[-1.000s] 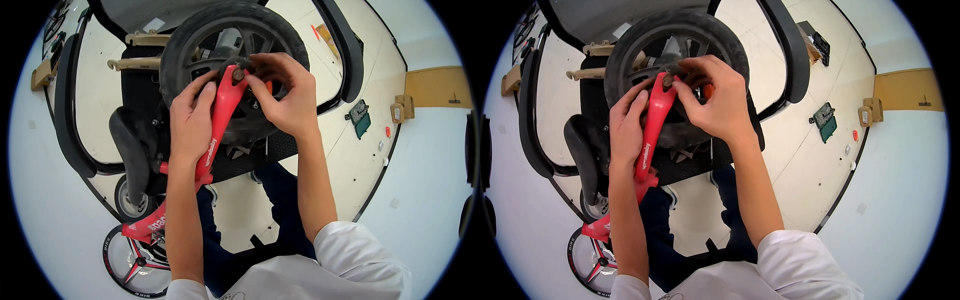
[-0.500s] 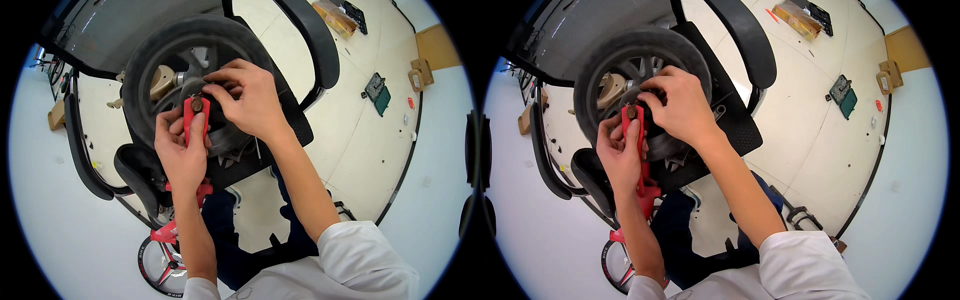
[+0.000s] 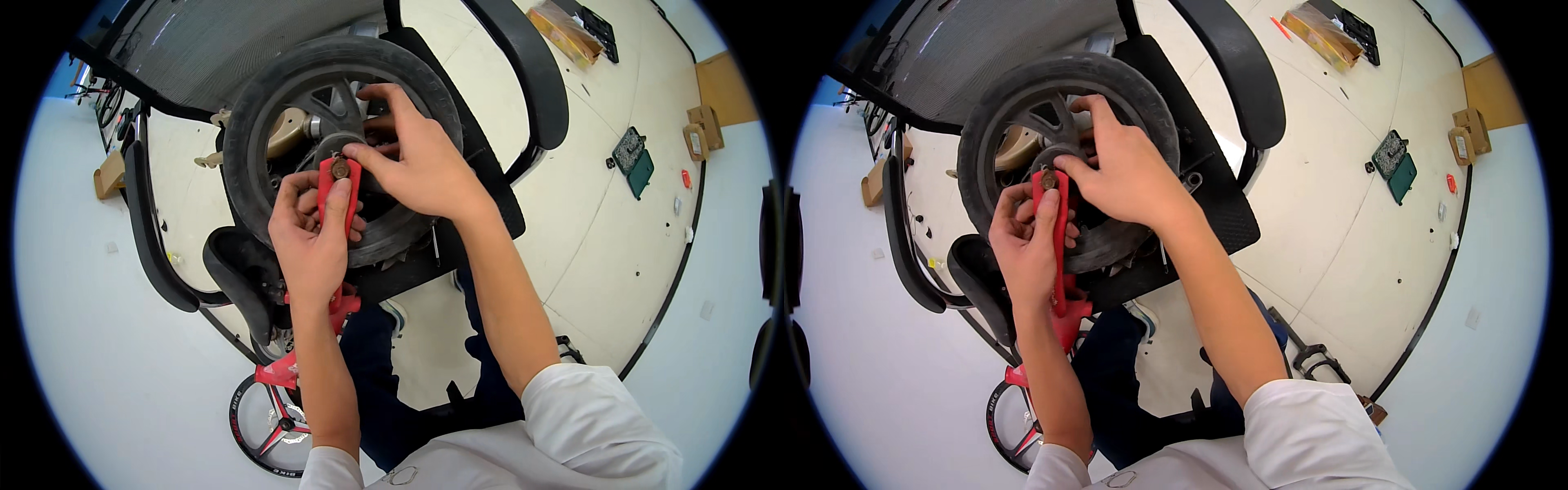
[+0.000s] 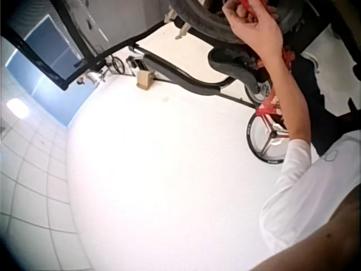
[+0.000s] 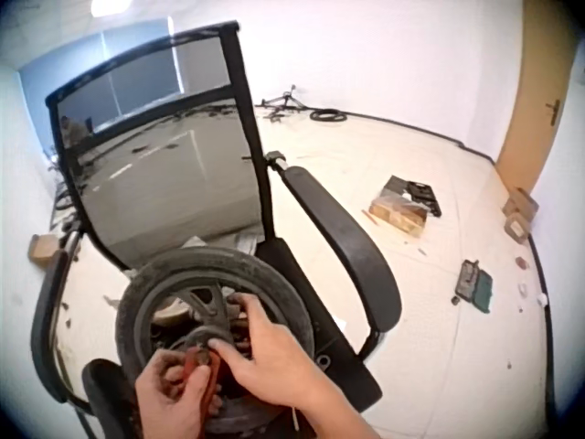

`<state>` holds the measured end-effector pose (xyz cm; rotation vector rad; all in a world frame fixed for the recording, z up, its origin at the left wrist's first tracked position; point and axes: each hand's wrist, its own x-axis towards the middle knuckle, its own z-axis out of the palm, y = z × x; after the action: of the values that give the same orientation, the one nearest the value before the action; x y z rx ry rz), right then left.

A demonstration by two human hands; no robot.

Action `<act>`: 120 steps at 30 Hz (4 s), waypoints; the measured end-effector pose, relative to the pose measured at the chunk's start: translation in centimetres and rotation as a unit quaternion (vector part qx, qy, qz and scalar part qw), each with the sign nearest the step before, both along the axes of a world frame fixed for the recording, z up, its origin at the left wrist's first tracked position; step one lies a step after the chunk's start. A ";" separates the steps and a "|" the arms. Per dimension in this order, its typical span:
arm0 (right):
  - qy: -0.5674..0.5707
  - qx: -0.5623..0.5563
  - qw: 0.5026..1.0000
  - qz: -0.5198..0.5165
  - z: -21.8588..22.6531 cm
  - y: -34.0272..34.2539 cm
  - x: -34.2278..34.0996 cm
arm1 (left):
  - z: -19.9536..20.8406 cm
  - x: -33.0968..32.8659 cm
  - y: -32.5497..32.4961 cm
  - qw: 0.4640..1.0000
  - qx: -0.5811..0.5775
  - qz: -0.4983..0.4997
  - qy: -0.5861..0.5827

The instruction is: The person uses a red adjustable wrench to tighten a bolt on the front wheel hub of a pink balance bike. The person repositions the bike and continues tightening the same bolt from different angles.

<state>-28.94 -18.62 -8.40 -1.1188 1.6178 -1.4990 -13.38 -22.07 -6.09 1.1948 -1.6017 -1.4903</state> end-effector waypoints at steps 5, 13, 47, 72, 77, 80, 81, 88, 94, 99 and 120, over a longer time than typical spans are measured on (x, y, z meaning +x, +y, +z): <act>0.000 -0.037 0.999 0.011 0.1 -0.4 0.0 | 0.8 0.3 0.0 0.999 -0.008 -0.004 -0.033; 0.053 -0.075 0.994 -0.063 1.9 0.9 -0.2 | 0.7 0.9 0.2 1.000 -0.009 -0.012 -0.006; 0.298 -0.115 0.947 -0.025 2.8 1.5 2.9 | -1.2 2.2 -2.2 0.992 0.033 -0.046 0.115; 0.380 -0.095 0.913 0.110 2.8 -2.2 0.7 | -3.9 2.5 -3.3 0.992 -0.089 -0.074 0.040; 0.431 -0.122 0.890 0.085 2.3 -2.9 0.6 | -4.1 2.4 -3.3 0.989 -0.119 -0.068 0.048; 0.434 -0.132 0.886 0.095 2.3 -2.9 0.6 | -3.7 2.4 -3.2 0.992 -0.092 -0.072 0.038; 0.431 -0.131 0.887 0.102 2.6 -2.9 0.5 | -3.7 2.4 -3.2 0.993 -0.091 -0.071 0.037; 0.508 -0.144 0.823 0.208 3.9 -3.8 -1.1 | -4.0 2.2 -3.2 0.991 -0.087 -0.066 0.074; 0.454 -0.094 0.872 0.154 4.0 -3.3 -0.6 | -3.4 2.4 -3.2 0.993 -0.086 -0.068 0.034; 0.464 -0.096 0.872 0.122 3.4 -3.2 0.1 | -3.4 2.4 -3.3 0.994 -0.081 -0.070 0.031; 0.397 -0.013 0.913 0.093 -3.6 7.8 0.9 | -3.4 2.5 -3.2 0.995 -0.070 -0.072 0.029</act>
<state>-28.08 -10.79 -12.00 -2.0055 1.9111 -0.9760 -10.91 -25.24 -9.52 0.9671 -1.7526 -1.4609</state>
